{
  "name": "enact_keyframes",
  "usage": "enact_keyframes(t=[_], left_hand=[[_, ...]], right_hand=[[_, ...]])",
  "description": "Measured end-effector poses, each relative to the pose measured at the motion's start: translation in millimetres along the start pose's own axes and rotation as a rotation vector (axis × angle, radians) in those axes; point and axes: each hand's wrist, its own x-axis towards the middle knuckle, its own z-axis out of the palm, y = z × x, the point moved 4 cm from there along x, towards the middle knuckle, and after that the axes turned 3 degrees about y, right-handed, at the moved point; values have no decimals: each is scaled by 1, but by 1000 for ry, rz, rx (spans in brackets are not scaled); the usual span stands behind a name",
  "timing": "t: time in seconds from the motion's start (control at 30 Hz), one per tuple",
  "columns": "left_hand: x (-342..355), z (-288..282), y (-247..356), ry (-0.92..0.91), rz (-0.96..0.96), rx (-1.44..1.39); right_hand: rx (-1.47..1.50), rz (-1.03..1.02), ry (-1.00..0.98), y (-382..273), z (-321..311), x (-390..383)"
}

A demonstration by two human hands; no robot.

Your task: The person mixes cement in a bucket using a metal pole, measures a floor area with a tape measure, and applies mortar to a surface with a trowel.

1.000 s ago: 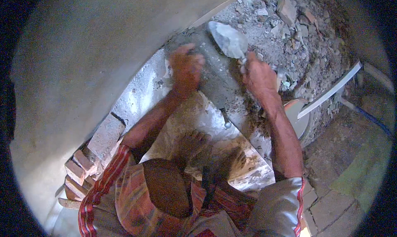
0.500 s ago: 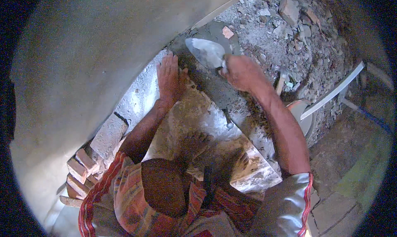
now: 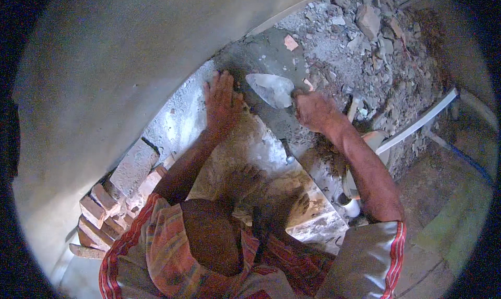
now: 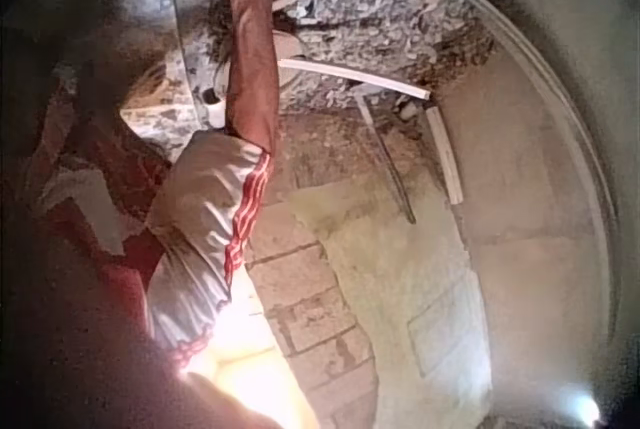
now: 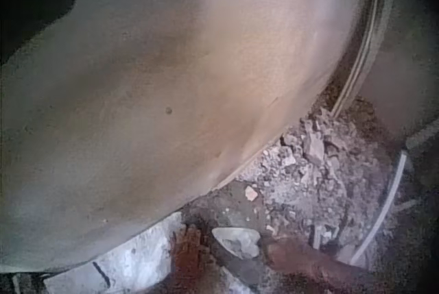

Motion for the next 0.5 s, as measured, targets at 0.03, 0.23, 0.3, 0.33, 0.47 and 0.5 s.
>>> enact_keyframes(t=[0.03,0.23,0.3,0.33,0.47,0.5], left_hand=[[1,1,-4,-30,-33,33],[5,0,-18,-44,-79,137],[6,0,-19,-33,-65,135],[6,0,-19,-27,-63,129],[10,-1,-20,17,-69,91],[11,-2,-21,35,-71,78]], right_hand=[[21,-6,34,0,4,-5],[-40,76,16,9,27,-31],[-12,115,5,11,30,-39],[2,97,-28,12,29,-45],[8,173,-105,16,24,-64],[0,160,-95,17,19,-67]])
